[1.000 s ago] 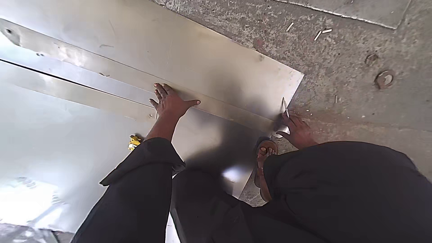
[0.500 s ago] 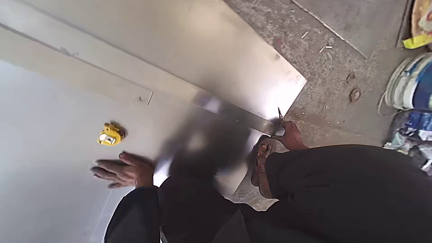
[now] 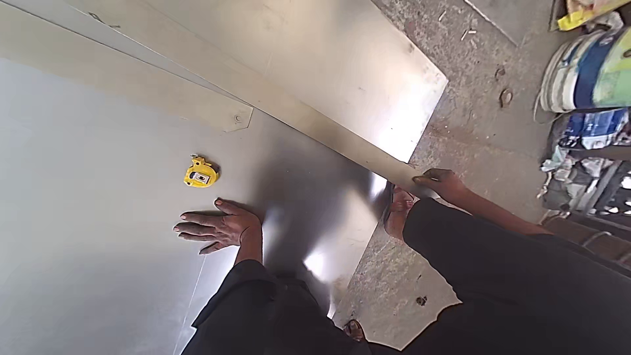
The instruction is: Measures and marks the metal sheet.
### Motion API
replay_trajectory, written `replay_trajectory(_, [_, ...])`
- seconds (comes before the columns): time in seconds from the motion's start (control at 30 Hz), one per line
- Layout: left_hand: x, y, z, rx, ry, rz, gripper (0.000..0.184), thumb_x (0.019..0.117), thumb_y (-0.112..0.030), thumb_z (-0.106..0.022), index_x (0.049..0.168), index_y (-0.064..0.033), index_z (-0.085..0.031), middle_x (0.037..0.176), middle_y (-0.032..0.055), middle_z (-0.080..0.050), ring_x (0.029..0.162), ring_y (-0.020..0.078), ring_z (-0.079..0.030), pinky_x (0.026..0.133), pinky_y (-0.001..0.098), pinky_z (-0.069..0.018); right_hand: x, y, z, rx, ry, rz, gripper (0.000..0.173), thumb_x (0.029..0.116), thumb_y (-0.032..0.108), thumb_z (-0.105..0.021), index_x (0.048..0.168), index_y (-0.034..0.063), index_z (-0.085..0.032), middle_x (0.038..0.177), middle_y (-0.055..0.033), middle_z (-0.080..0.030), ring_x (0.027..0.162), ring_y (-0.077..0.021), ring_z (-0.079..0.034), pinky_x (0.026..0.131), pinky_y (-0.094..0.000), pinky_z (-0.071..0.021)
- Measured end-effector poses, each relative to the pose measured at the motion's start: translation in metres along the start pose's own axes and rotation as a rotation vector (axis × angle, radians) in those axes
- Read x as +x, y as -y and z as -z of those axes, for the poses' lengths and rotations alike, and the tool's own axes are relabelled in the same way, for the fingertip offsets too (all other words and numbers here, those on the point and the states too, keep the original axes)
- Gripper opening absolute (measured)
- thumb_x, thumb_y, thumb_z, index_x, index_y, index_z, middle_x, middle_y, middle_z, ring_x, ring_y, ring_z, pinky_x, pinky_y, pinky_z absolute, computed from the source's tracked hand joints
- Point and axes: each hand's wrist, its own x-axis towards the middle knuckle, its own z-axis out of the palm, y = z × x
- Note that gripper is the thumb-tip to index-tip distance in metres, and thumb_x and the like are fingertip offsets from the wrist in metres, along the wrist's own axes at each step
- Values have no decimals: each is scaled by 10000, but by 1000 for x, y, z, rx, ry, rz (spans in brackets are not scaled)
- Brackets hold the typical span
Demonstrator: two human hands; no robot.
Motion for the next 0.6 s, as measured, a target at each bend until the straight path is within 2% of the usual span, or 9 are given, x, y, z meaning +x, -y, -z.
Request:
replay_trajectory(0.1, [10, 6, 12, 21, 65, -73, 806, 1031, -655, -310, 1658, -155, -230, 1695, 228, -187, 1578, 421, -152, 1185, 720, -176, -31, 15, -20, 55, -136, 1, 324, 975, 385, -722, 963, 63, -744, 836, -96, -708, 770, -215, -664, 747, -493, -530])
replay_trajectory(0.17, [28, 4, 37, -26, 115, -223, 859, 973, -652, -470, 1654, -176, -251, 1654, 252, -274, 1530, 454, -266, 1152, 697, -272, -52, 28, -31, 77, -212, -16, 315, 949, 379, -758, 1078, 91, -766, 971, -107, -753, 899, -240, -707, 845, -542, -544])
replay_trajectory(0.23, [51, -9, 64, -155, 216, -516, 958, 905, -602, -629, 1666, -212, -197, 1705, 233, -144, 1562, 463, -159, 1163, 741, -191, -82, 32, -42, 57, -254, 24, 428, 889, 358, -826, 1196, 74, -738, 1117, -152, -735, 1032, -294, -697, 936, -576, -526])
replay_trajectory(0.3, [72, -42, 80, -180, 352, -864, 876, 927, -564, -650, 1651, -276, -250, 1725, 203, -93, 1583, 460, -62, 1163, 802, -99, -107, 26, -44, -38, -321, 131, 612, 802, 372, -895, 1296, 71, -697, 1207, -184, -686, 1108, -331, -663, 963, -588, -520])
replay_trajectory(0.37, [95, -69, 89, -60, 458, -1089, 656, 990, -457, -641, 1574, -236, -437, 1686, 204, -251, 1554, 486, -174, 1141, 813, -156, -112, 26, -50, -139, -375, 232, 786, 715, 412, -945, 1363, 75, -654, 1280, -234, -628, 1155, -403, -619, 944, -645, -496])
replay_trajectory(0.43, [113, -50, 94, 125, 458, -1209, 447, 1009, -284, -622, 1432, -143, -594, 1544, 214, -464, 1419, 504, -403, 1071, 767, -316, -118, 27, -86, -204, -325, 274, 906, 705, 471, -933, 1427, 50, -583, 1320, -301, -556, 1153, -490, -582, 902, -703, -462])
replay_trajectory(0.5, [129, -33, 102, 199, 416, -1134, 345, 1012, -209, -592, 1318, -64, -656, 1454, 223, -542, 1327, 488, -501, 1026, 715, -386, -97, 19, -117, -216, -333, 371, 883, 762, 511, -864, 1416, -4, -569, 1300, -338, -564, 1139, -528, -594, 909, -717, -465])
replay_trajectory(0.53, [139, -22, 104, 192, 386, -1034, 347, 1009, -220, -599, 1308, -54, -660, 1425, 230, -560, 1307, 478, -522, 1010, 702, -416, -79, 12, -134, -192, -370, 444, 846, 778, 537, -805, 1377, -23, -596, 1251, -324, -605, 1111, -501, -621, 912, -680, -488])
replay_trajectory(0.6, [150, 45, 105, 212, 388, -796, 420, 987, -239, -623, 1381, -94, -617, 1432, 236, -543, 1302, 474, -524, 1004, 693, -424, -66, -4, -183, -99, -372, 566, 801, 800, 578, -703, 1311, -38, -649, 1137, -275, -669, 1014, -423, -662, 877, -589, -517])
